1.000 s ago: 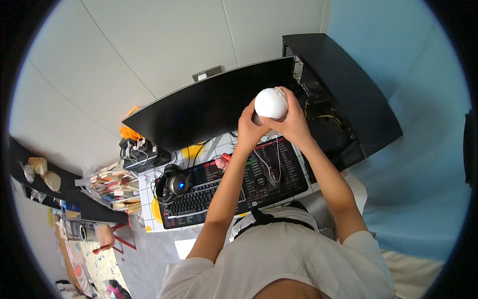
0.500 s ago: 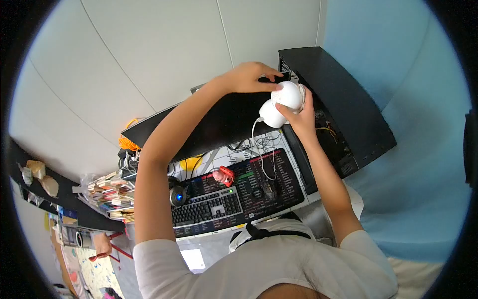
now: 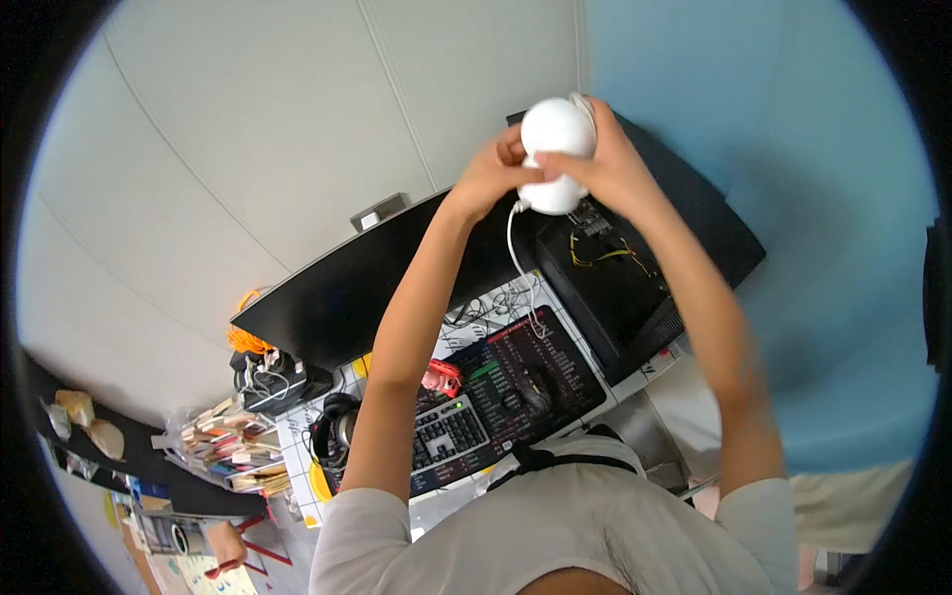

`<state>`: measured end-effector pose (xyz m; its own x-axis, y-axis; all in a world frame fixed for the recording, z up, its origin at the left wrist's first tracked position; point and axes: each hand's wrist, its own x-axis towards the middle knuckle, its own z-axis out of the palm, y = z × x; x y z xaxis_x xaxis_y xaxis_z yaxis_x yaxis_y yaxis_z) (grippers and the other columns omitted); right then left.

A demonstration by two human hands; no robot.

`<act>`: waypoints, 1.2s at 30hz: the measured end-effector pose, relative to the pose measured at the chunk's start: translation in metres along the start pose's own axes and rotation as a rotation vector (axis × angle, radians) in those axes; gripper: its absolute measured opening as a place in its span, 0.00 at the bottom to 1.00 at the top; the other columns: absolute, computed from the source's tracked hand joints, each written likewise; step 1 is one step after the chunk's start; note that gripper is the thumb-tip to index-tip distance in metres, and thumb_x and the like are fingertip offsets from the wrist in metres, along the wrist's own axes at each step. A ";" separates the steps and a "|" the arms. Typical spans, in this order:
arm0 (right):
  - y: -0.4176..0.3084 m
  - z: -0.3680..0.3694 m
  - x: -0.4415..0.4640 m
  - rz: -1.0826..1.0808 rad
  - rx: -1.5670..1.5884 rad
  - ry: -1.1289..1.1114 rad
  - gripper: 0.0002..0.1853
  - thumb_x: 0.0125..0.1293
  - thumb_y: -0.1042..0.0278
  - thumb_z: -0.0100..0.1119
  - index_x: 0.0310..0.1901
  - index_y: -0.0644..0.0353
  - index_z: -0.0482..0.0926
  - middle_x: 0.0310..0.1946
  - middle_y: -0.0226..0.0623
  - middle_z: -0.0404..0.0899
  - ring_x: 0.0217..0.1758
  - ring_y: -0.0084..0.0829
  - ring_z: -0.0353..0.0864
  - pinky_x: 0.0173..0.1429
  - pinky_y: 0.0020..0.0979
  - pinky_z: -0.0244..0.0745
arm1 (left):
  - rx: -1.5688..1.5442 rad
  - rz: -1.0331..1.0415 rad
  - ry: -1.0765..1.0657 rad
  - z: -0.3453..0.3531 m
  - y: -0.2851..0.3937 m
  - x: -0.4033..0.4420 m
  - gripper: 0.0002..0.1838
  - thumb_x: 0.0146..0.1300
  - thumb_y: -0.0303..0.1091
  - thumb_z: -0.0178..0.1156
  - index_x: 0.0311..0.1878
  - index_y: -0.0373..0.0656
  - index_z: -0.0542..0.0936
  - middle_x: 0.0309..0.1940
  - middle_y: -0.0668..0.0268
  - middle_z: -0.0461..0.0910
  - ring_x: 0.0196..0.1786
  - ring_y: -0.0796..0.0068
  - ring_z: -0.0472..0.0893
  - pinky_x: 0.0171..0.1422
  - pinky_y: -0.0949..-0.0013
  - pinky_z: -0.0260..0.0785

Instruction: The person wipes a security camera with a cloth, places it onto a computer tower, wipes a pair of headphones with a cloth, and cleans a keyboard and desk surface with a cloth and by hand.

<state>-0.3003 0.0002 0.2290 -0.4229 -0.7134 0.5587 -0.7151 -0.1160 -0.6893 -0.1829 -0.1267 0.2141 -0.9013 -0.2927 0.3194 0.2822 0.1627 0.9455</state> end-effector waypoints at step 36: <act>0.129 -0.010 0.053 0.029 -0.476 -0.225 0.20 0.63 0.70 0.42 0.56 0.67 0.63 0.43 0.57 0.73 0.46 0.53 0.73 0.49 0.44 0.68 | 0.763 0.172 0.555 0.020 -0.090 0.098 0.38 0.43 0.43 0.70 0.56 0.36 0.67 0.48 0.52 0.75 0.53 0.55 0.74 0.65 0.60 0.58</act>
<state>-0.4202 -0.0457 0.1742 -0.3537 -0.8487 0.3932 -0.9007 0.1957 -0.3879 -0.3032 -0.1513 0.1590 -0.5283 -0.5803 0.6198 -0.0704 0.7574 0.6492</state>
